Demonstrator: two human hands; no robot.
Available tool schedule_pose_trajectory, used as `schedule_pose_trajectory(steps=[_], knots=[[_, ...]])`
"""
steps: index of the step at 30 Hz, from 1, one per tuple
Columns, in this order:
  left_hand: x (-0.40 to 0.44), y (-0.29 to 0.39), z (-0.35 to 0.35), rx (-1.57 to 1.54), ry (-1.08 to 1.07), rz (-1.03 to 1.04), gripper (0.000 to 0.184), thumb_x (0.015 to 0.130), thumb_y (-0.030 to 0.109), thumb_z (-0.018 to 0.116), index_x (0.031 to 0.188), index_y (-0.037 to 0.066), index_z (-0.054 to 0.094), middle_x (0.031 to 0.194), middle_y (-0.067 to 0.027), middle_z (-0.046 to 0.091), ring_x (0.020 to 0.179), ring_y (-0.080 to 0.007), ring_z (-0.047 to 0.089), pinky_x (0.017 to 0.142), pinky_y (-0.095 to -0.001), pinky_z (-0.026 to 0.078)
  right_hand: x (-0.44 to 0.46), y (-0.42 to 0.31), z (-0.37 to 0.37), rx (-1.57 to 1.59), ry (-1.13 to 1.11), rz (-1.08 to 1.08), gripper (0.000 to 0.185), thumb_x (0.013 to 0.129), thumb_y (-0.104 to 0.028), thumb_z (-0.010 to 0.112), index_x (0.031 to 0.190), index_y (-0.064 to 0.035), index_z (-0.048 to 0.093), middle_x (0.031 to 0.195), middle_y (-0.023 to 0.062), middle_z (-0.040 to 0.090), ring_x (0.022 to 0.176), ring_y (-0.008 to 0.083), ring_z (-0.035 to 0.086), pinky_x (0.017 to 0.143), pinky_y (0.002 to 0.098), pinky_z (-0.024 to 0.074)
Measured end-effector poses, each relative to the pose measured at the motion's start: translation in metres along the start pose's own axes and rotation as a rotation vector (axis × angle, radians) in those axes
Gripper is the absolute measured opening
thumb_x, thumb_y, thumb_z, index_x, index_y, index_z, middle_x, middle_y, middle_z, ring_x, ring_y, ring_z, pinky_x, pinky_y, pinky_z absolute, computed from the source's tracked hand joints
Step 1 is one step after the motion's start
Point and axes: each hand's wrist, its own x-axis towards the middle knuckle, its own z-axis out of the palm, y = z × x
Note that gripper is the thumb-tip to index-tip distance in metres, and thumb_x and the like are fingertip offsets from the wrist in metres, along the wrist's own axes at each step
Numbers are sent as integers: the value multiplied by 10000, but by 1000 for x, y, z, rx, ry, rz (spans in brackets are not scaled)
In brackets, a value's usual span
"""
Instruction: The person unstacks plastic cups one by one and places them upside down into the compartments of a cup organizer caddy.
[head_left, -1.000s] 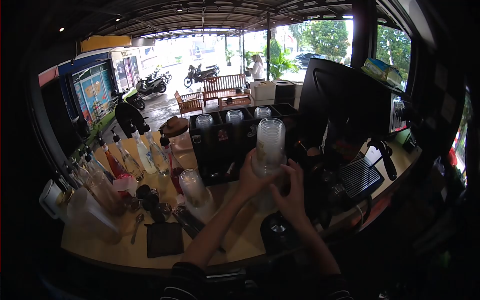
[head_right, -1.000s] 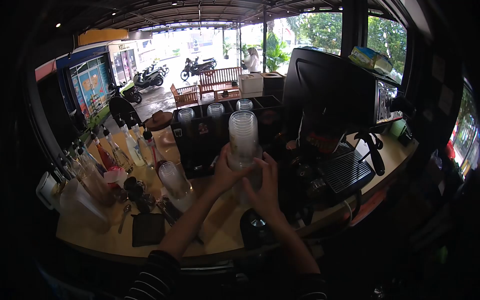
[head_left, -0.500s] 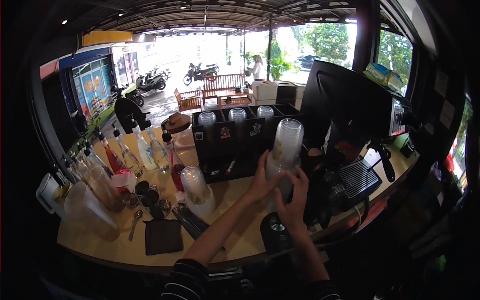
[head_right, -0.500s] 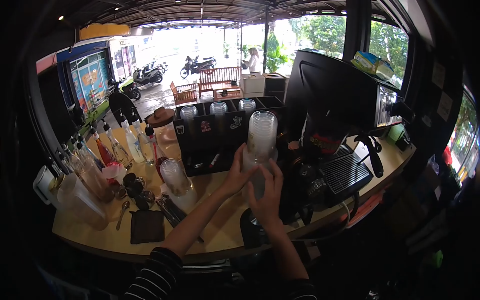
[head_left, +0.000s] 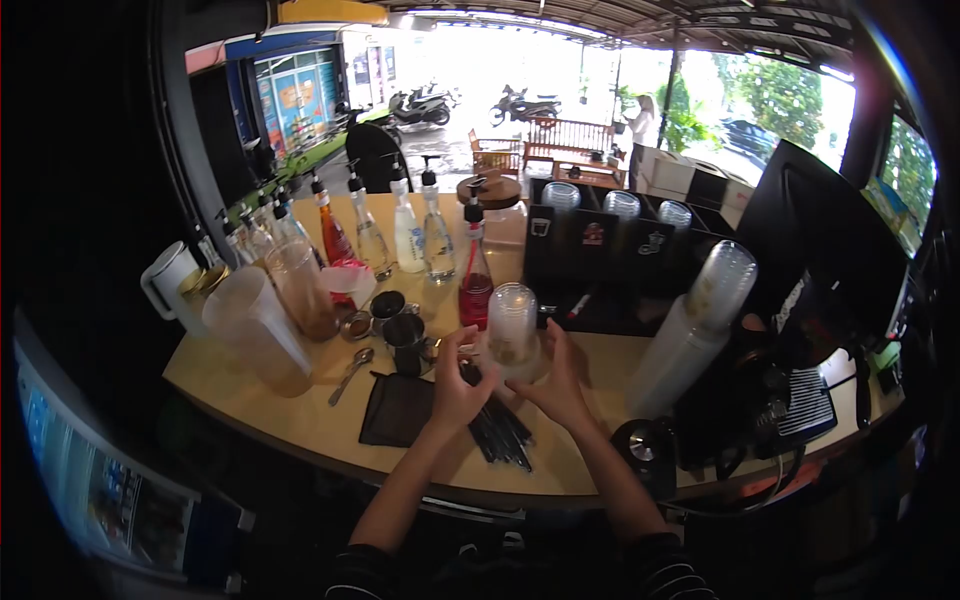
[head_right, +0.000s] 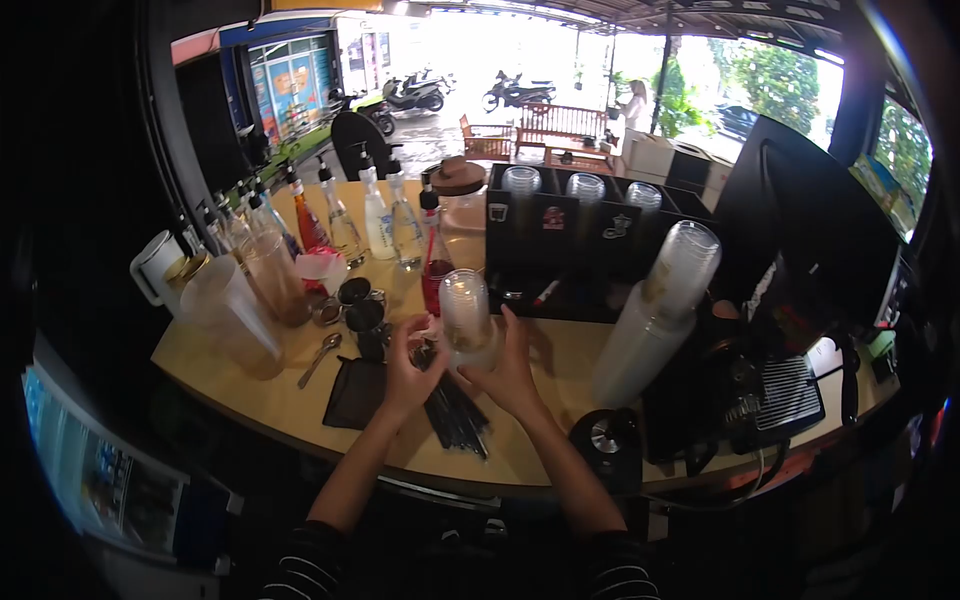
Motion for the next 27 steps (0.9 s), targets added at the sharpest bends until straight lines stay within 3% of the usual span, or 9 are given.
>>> schedule_pose_trajectory(steps=[1, 2, 6, 10, 15, 25, 27], knots=[[0, -1, -6, 127, -70, 22, 594, 718, 108, 684, 1233, 41, 394, 1191, -124, 444, 1117, -217, 462, 897, -334, 394, 6, 4, 7, 7, -15, -4, 1074, 568, -166, 792, 1381, -9, 109, 1344, 240, 256, 1263, 350, 288, 1047, 406, 250], [0, -9, -11, 174, -197, -86, 839, 638, 163, 735, 1338, 64, 282, 1293, -172, 365, 1218, -273, 380, 941, -375, 366, 12, 8, 13, 82, -37, -23, 1097, 554, -153, 793, 1383, -13, 89, 1341, 240, 257, 1261, 350, 292, 1043, 407, 256], [11, -26, -12, 91, -366, -55, 1026, 596, 151, 734, 1395, 21, 105, 1390, -202, 240, 1290, -324, 281, 1039, -394, 288, 23, 11, 20, 229, -91, -57, 1115, 532, -94, 761, 1386, -24, 47, 1327, 223, 274, 1245, 335, 330, 1023, 397, 302], [12, -26, -1, 30, -380, -85, 1085, 576, 160, 759, 1396, 8, 65, 1386, -203, 272, 1291, -310, 295, 1038, -386, 293, 31, 1, 17, 356, -162, 9, 1093, 520, -85, 752, 1379, -26, 78, 1295, 197, 312, 1228, 312, 364, 1005, 379, 339], [13, -42, 15, -23, -304, -156, 1189, 547, 187, 804, 1390, -19, -8, 1314, -152, 405, 1193, -278, 443, 1020, -352, 324, 36, 16, 24, 227, -89, -57, 1054, 504, -102, 763, 1357, -33, 148, 1260, 182, 347, 1214, 299, 375, 1005, 379, 334], [11, -43, 17, -81, -288, -208, 1233, 550, 248, 834, 1389, -23, -28, 1295, -169, 413, 1178, -285, 458, 995, -357, 355, 37, 16, 27, 364, 26, -103, 964, 514, -117, 767, 1312, -26, 234, 1230, 162, 375, 1174, 282, 406, 982, 378, 349], [12, -43, 21, -166, -322, -193, 1231, 565, 291, 835, 1397, -3, -23, 1333, -203, 362, 1232, -300, 398, 1018, -361, 325, 42, -7, 16, 321, 69, -149, 935, 518, -113, 767, 1300, -27, 263, 1222, 161, 380, 1156, 285, 422, 972, 380, 359]])
